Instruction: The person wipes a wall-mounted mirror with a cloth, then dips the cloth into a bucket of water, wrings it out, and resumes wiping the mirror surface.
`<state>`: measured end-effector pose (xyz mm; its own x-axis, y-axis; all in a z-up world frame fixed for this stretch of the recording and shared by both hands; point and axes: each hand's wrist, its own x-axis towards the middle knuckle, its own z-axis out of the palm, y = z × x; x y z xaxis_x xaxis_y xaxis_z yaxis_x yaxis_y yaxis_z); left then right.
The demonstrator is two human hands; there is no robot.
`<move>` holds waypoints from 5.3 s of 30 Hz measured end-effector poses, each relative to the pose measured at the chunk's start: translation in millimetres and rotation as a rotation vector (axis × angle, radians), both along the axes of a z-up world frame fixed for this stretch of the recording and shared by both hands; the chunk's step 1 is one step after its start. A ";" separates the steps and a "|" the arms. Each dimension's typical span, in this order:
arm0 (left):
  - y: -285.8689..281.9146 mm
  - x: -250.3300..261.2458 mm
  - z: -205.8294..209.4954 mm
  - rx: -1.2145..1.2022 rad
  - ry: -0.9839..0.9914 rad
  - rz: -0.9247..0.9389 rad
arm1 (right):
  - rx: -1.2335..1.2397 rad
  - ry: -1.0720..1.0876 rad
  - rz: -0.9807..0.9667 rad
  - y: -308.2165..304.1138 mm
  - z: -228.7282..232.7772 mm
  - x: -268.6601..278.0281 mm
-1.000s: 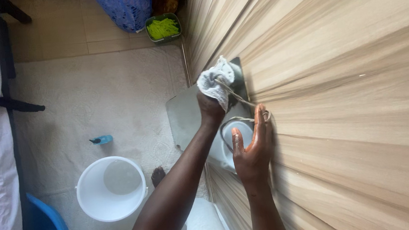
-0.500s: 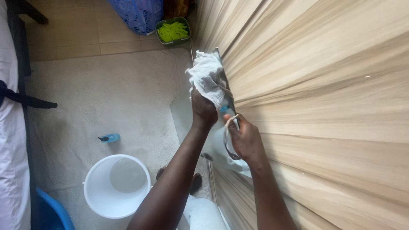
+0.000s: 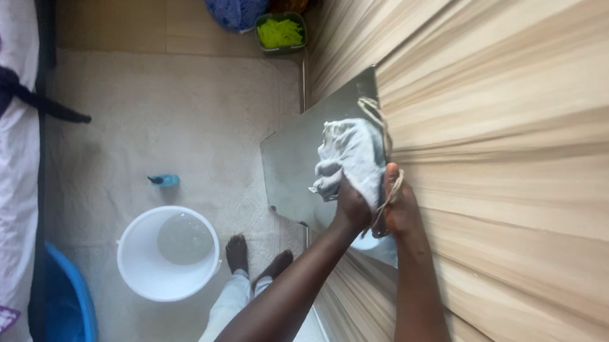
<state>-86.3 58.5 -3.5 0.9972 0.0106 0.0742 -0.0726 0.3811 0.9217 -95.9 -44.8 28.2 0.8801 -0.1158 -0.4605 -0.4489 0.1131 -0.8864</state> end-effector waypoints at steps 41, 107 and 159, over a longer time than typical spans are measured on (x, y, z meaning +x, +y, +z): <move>2.9 47.3 -27.5 -0.006 -0.174 0.146 | -0.457 0.065 0.029 23.8 43.1 -11.2; 38.5 36.9 -167.3 0.369 0.294 0.196 | -0.642 0.062 0.074 38.7 39.4 -1.4; 13.5 14.0 -196.0 -0.437 0.291 0.017 | -0.686 0.110 0.084 56.1 59.6 1.8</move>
